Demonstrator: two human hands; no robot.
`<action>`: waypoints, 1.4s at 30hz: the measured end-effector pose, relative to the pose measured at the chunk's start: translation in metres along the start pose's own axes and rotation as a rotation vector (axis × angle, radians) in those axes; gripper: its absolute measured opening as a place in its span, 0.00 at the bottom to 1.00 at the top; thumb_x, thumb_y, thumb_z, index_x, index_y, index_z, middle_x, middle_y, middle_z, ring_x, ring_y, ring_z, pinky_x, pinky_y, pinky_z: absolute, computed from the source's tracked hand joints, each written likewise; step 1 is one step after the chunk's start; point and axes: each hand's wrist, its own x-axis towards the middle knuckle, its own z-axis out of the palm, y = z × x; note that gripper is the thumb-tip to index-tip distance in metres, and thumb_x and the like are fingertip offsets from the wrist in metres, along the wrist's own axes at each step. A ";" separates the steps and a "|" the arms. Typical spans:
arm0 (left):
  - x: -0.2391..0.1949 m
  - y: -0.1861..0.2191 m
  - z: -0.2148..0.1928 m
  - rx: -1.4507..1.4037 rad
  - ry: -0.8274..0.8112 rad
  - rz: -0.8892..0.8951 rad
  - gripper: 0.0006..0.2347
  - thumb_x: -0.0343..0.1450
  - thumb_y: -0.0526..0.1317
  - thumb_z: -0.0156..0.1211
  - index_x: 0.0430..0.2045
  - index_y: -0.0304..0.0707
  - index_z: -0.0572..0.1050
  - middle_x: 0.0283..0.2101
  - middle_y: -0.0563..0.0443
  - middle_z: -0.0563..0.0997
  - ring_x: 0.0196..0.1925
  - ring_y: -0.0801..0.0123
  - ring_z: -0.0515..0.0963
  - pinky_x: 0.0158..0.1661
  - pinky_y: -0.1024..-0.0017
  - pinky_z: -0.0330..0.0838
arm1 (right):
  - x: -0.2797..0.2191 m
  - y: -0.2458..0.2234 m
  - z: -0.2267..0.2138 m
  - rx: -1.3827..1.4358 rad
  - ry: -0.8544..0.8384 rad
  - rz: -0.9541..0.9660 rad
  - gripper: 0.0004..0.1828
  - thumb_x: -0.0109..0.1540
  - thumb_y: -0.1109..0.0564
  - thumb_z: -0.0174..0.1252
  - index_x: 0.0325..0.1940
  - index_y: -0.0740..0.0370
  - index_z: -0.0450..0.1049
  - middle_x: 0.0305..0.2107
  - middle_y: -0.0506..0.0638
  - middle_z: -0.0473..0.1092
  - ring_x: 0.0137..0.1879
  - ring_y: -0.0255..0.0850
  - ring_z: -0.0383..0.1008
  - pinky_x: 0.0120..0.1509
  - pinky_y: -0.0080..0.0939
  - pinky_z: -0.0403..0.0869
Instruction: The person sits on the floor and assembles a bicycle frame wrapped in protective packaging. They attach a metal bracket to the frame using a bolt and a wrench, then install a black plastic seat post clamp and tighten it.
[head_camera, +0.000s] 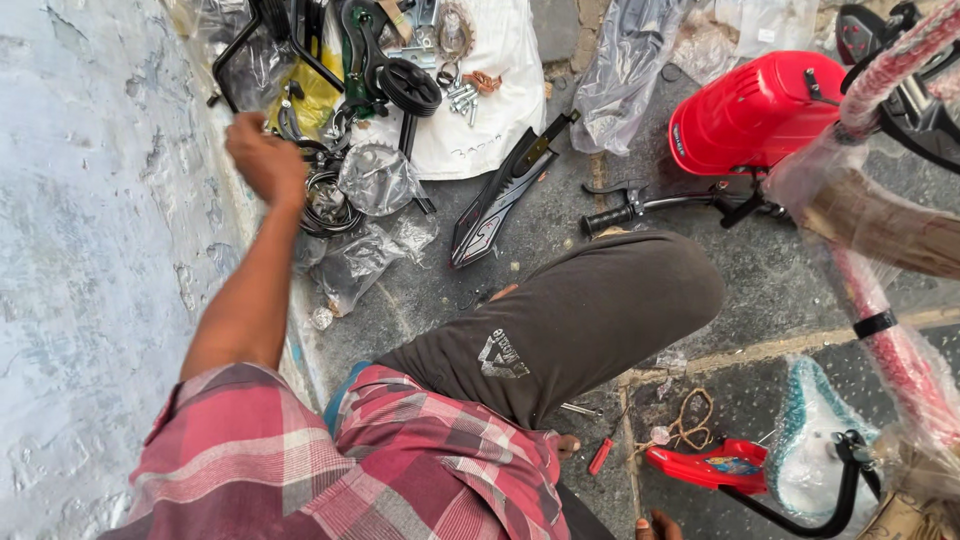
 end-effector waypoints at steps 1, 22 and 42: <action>0.011 -0.009 -0.001 -0.008 -0.018 -0.107 0.07 0.70 0.31 0.52 0.40 0.35 0.74 0.44 0.38 0.80 0.48 0.49 0.79 0.51 0.54 0.72 | -0.002 -0.006 -0.001 0.001 -0.003 0.001 0.32 0.59 0.43 0.67 0.57 0.71 0.74 0.40 0.68 0.76 0.47 0.55 0.78 0.57 0.56 0.75; 0.007 -0.045 -0.025 -0.969 -0.255 -0.577 0.12 0.75 0.46 0.54 0.47 0.39 0.74 0.34 0.52 0.83 0.36 0.68 0.82 0.36 0.73 0.74 | -0.005 0.062 0.005 -0.101 -0.071 0.036 0.35 0.60 0.43 0.63 0.64 0.71 0.72 0.48 0.72 0.76 0.56 0.59 0.79 0.63 0.57 0.75; 0.085 0.039 0.047 0.162 -0.712 0.054 0.10 0.69 0.37 0.60 0.41 0.38 0.83 0.49 0.36 0.82 0.48 0.49 0.83 0.56 0.56 0.71 | -0.019 0.043 -0.001 -0.130 -0.063 0.073 0.33 0.61 0.46 0.64 0.63 0.73 0.72 0.45 0.72 0.76 0.50 0.57 0.80 0.58 0.55 0.77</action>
